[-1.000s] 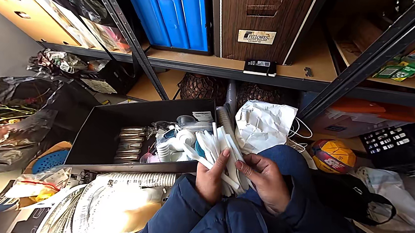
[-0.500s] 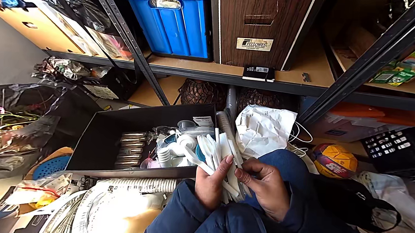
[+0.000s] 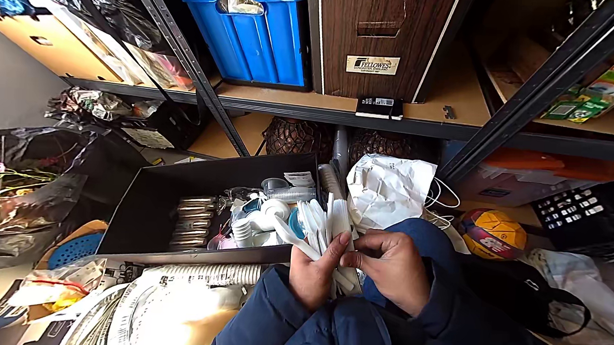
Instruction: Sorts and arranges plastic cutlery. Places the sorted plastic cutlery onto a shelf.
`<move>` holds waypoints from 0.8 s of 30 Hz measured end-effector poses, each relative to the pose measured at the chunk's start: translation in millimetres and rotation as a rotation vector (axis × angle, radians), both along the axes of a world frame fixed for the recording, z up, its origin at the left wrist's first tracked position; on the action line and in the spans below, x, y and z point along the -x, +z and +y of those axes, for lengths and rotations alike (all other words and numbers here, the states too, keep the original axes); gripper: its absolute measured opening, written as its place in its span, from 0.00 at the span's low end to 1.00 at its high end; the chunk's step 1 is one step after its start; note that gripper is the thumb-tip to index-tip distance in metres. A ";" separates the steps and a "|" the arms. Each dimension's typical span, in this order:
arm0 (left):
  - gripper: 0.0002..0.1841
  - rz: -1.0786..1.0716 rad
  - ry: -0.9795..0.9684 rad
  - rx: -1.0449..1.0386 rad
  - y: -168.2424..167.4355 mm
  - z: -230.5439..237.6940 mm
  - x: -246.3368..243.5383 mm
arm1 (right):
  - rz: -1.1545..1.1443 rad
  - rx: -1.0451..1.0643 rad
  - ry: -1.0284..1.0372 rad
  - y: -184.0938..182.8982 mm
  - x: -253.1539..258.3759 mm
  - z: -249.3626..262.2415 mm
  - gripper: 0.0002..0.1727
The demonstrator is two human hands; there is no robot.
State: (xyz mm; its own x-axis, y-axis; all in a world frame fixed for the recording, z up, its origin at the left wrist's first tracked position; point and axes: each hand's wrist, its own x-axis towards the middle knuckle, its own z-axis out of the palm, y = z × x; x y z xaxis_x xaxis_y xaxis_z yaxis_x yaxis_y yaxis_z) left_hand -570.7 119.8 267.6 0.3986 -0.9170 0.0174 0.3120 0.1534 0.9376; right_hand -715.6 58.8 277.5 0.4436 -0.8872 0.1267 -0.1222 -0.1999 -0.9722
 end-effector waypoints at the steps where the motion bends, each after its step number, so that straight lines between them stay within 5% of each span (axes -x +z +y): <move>1: 0.15 -0.002 -0.020 -0.013 0.8 0.4 -1.1 | 0.049 0.015 0.012 2.3 1.5 -1.3 0.16; 11: 0.17 0.090 -0.030 -0.056 0.4 -1.0 -5.5 | -0.037 0.010 0.132 -6.2 -1.0 1.1 0.14; 24: 0.17 0.124 -0.037 -0.079 -6.8 -0.8 -3.0 | 0.032 -0.042 0.050 -9.8 -8.3 2.4 0.12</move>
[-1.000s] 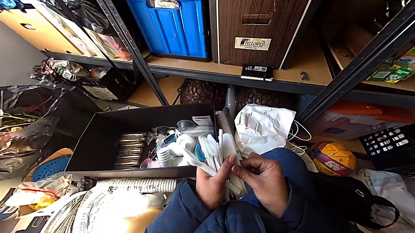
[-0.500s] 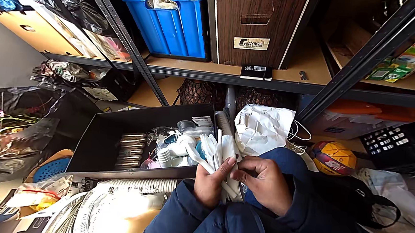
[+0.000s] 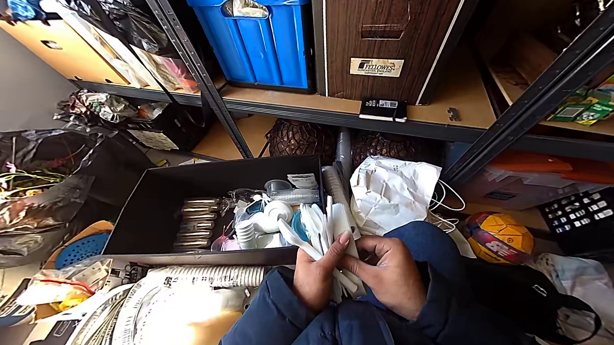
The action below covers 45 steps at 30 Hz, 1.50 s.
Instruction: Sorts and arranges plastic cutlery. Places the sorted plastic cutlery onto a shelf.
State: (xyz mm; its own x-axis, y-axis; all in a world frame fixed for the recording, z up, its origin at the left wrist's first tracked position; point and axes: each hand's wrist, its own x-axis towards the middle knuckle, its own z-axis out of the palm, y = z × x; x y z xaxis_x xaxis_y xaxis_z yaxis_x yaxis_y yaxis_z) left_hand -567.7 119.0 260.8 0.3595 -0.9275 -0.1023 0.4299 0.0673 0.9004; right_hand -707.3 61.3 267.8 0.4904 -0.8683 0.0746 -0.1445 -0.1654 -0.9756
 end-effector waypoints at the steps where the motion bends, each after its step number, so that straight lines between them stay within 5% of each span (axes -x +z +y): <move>1: 0.17 0.020 -0.002 -0.015 -0.1 0.2 0.6 | -0.028 -0.035 0.006 -0.3 0.5 -1.3 0.12; 11: 0.12 0.470 -0.132 -0.056 -10.4 0.2 -6.4 | -0.255 -0.277 -0.036 10.4 19.6 -15.5 0.09; 17: 0.12 0.408 -0.172 -0.045 -11.0 1.6 -6.8 | -0.368 -0.238 0.006 21.5 25.0 -14.6 0.08; 21: 0.13 0.176 -0.152 0.048 -14.7 2.2 -5.0 | -0.359 -0.124 0.046 33.3 27.0 -12.8 0.09; 24: 0.14 0.012 -0.119 0.063 -12.9 1.6 -4.7 | -0.381 0.011 0.137 43.8 27.6 -10.4 0.11; 30: 0.15 0.091 -0.268 0.012 -7.3 1.5 -10.6 | -0.468 0.279 0.145 64.0 31.1 -24.2 0.10; 39: 0.07 -0.053 -0.589 0.001 38.4 4.7 -27.5 | -0.227 1.391 0.468 129.6 17.8 -68.9 0.06; 45: 0.12 0.083 -0.411 0.090 29.9 9.3 -26.8 | -0.190 1.389 0.455 122.7 14.3 -66.0 0.07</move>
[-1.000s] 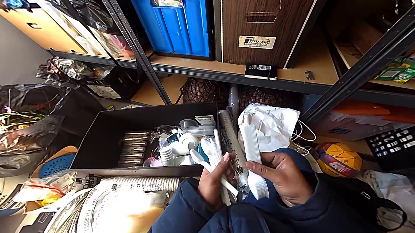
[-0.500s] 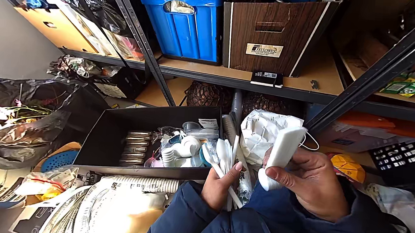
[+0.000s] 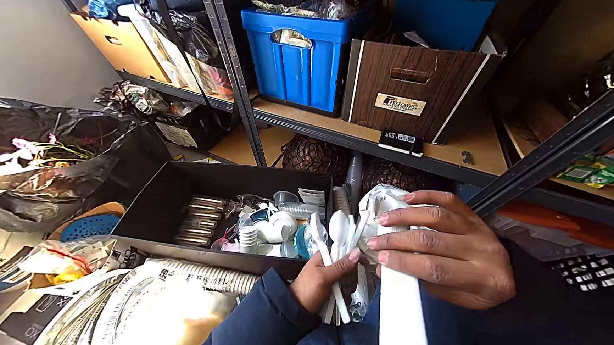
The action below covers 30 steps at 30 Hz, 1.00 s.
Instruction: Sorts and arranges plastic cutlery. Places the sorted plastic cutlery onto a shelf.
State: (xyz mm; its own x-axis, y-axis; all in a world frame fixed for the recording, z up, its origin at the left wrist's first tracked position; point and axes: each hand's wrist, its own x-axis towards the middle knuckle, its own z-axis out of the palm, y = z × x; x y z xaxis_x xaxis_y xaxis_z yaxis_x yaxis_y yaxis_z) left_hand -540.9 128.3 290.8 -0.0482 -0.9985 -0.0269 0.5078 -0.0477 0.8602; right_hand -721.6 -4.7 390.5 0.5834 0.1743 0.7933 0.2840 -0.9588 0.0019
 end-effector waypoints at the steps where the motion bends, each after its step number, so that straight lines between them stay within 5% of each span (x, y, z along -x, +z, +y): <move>1: 0.12 -0.003 0.069 -0.009 -2.9 -0.6 0.7 | 0.008 -0.134 -0.020 -9.5 0.4 4.8 0.06; 4: 0.13 -0.036 0.299 -0.015 -12.2 -6.1 3.8 | 0.040 -0.748 -0.084 -47.0 -3.4 39.2 0.10; 6: 0.15 -0.052 0.450 -0.008 -14.4 -10.2 6.2 | 0.125 -0.958 -0.205 -70.8 -6.6 58.6 0.15; 11: 0.14 -0.104 0.605 0.048 -15.6 -13.4 14.4 | 0.146 -1.168 -0.288 -113.5 -16.5 76.6 0.19; 14: 0.13 -0.073 0.605 0.040 -10.1 -11.9 20.6 | 0.118 -1.199 -0.274 -119.6 -18.7 80.8 0.30; 19: 0.15 -0.120 0.618 0.024 -10.9 -10.1 22.2 | 0.066 -1.212 -0.295 -121.3 -21.7 81.6 0.15; 24: 0.37 -0.084 0.462 0.054 -29.8 -9.3 12.5 | -0.035 -1.350 -0.238 -116.6 -22.7 87.3 0.13; 30: 0.29 0.204 0.405 0.079 -41.0 -8.7 14.4 | -0.223 -1.505 -0.160 -114.9 -16.5 83.6 0.10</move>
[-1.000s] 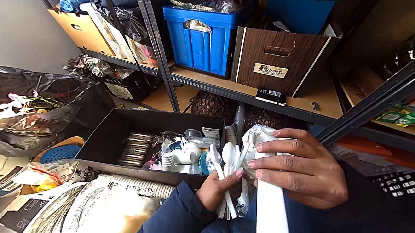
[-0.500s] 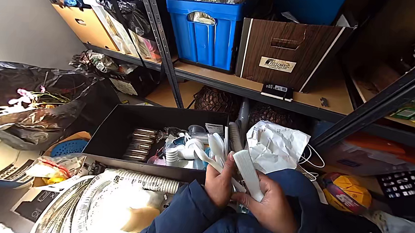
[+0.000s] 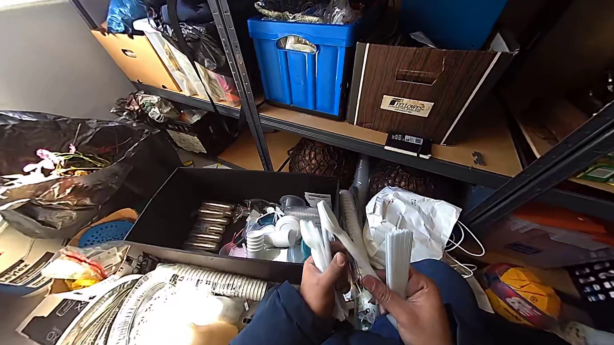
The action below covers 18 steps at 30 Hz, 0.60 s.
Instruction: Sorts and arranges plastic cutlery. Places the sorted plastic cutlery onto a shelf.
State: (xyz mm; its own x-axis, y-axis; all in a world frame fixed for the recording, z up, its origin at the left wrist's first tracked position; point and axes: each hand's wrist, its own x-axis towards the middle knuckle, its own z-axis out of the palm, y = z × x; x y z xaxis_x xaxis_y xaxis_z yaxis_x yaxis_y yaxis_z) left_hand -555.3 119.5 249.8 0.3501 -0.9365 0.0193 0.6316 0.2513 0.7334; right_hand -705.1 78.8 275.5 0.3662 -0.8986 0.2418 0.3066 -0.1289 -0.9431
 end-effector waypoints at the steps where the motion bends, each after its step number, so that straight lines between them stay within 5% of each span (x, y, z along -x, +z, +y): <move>1: 0.32 -0.001 0.028 -0.009 3.6 0.2 0.8 | 0.007 0.020 -0.016 -1.5 0.8 0.6 0.10; 6: 0.17 -0.085 0.133 -0.076 17.4 -0.1 4.0 | 0.089 0.064 -0.086 -10.1 2.0 5.0 0.10; 14: 0.15 -0.190 0.141 -0.029 20.5 -0.6 5.9 | 0.117 0.049 -0.053 -12.8 4.3 6.5 0.11; 18: 0.13 -0.119 0.097 -0.164 28.2 -1.4 -0.9 | 0.078 0.014 -0.051 -11.3 7.1 4.5 0.29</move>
